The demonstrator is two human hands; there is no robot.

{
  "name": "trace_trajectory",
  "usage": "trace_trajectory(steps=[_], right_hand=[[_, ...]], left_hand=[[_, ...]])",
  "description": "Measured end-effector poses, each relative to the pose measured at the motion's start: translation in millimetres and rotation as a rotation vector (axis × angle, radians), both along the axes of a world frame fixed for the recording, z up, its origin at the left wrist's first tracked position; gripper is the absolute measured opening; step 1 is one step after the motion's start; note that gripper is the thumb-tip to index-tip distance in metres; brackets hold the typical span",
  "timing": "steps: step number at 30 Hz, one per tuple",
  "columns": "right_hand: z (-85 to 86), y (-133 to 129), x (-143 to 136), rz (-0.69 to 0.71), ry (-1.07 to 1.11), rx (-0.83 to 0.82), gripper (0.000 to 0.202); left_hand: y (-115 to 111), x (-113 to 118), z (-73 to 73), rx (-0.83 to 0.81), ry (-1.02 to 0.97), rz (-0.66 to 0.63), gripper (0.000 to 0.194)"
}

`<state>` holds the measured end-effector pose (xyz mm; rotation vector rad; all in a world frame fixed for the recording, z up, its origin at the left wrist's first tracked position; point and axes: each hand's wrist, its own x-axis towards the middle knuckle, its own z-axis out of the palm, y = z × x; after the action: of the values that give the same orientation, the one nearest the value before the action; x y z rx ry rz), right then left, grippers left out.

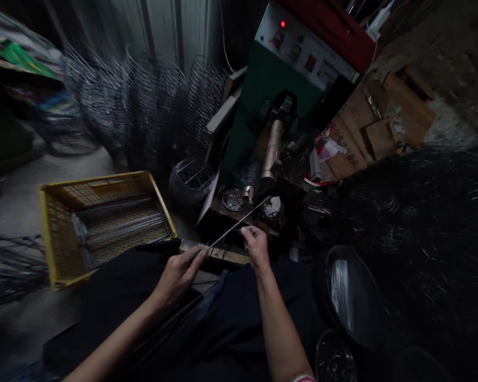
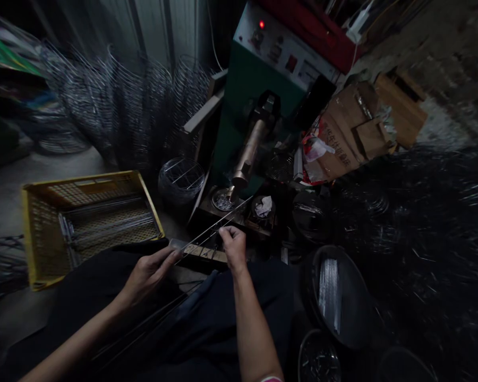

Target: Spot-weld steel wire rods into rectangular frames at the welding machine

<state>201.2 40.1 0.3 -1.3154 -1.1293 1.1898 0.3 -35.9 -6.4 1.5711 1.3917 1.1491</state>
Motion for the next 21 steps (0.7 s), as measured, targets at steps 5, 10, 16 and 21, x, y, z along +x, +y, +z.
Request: trace_trajectory(steps=[5,10,16,21], right_hand=[[3.0,-1.6,-0.8,0.004,0.037,0.015,0.032],[4.8,-1.5,1.7,0.023,0.107,0.030,0.031],[4.2,4.7,5.8,0.011,0.134,0.014,0.034],[10.8,11.0,4.4,-0.018,0.151,0.031,0.035]], left_hand=[[1.1,3.1,-4.9,-0.006,0.025,-0.010,0.037],[3.4,7.3,0.3,0.022,0.020,-0.001,0.034],[6.9,12.1,6.3,0.047,0.043,0.008,0.031],[13.2,16.3,6.5,0.069,0.078,0.010,0.032]])
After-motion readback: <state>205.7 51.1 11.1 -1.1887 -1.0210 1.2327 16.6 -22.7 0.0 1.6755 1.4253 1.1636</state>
